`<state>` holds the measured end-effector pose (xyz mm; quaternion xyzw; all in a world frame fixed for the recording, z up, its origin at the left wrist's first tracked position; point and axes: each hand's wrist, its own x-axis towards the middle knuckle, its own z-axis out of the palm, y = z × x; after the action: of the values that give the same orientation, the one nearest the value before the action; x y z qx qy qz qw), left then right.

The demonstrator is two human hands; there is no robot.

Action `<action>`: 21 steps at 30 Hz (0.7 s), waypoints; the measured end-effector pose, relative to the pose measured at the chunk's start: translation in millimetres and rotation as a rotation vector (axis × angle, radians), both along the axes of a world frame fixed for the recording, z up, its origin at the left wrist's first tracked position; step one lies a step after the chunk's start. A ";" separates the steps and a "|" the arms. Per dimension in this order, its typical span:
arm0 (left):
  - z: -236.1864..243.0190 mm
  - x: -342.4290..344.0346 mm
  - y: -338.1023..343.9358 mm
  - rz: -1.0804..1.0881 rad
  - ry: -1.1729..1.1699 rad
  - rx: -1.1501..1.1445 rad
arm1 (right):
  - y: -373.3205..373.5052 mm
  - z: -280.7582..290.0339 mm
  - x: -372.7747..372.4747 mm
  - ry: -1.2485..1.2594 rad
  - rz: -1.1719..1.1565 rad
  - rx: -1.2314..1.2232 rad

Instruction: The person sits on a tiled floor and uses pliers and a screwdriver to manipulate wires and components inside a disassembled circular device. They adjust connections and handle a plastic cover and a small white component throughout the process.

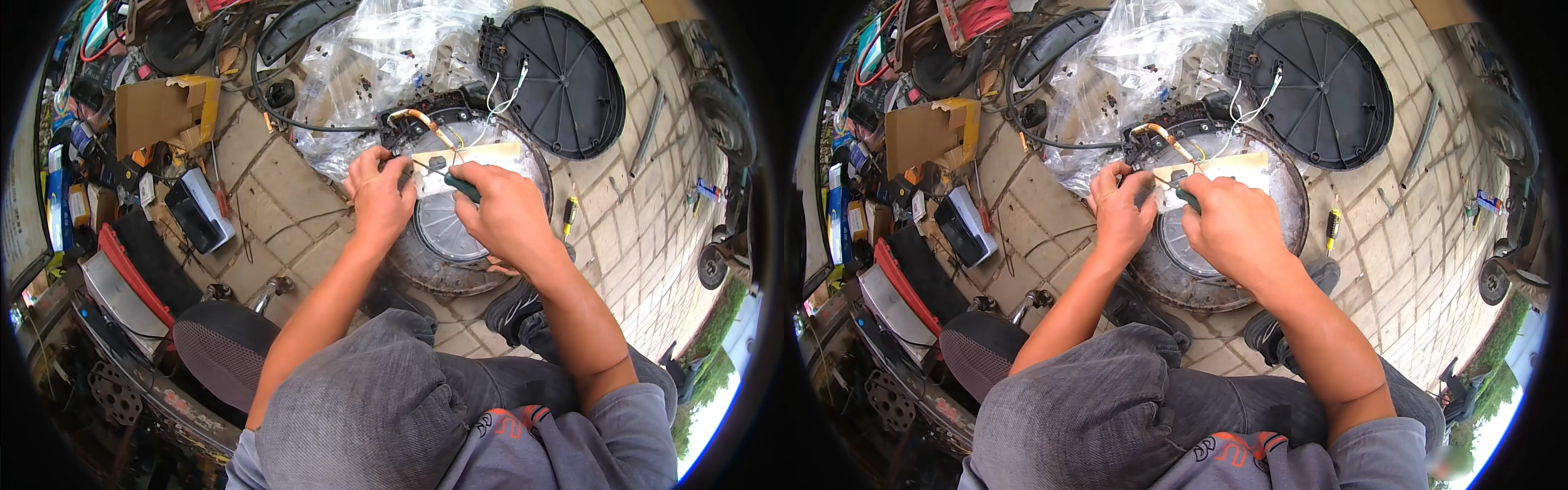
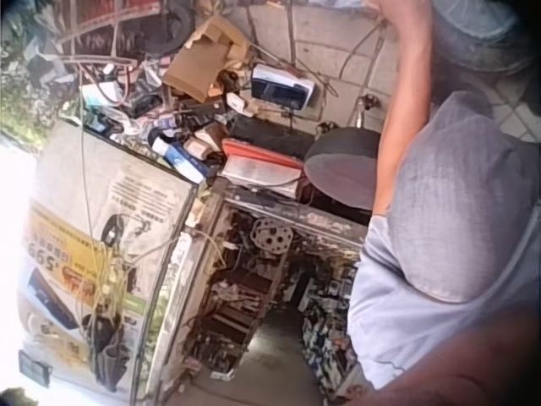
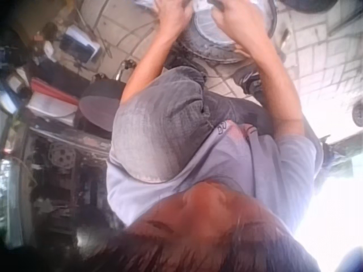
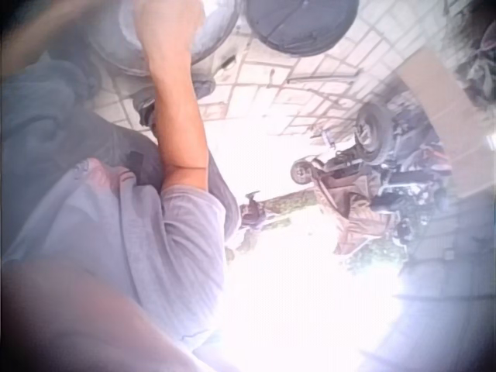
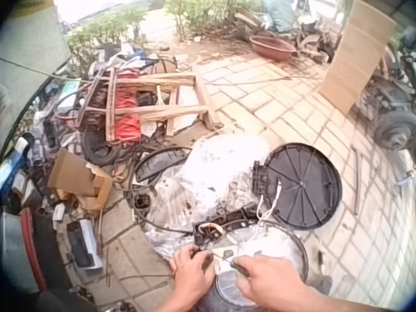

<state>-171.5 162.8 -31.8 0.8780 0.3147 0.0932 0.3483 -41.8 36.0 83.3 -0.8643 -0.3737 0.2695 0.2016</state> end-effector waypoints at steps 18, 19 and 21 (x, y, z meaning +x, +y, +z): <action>16.7 25.3 4.6 -0.085 0.284 0.079 | -2.9 1.8 6.8 -0.004 -0.051 0.045; 14.4 24.1 3.3 -0.081 0.247 0.111 | -3.0 1.5 8.0 0.001 -0.060 0.050; 9.3 19.5 1.0 -0.074 0.173 0.174 | -2.5 1.5 10.7 0.011 -0.079 0.060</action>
<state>-152.0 163.8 -22.5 0.9207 0.3018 0.0311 0.2453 -31.2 33.5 84.8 -0.8705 -0.3460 0.2548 0.2399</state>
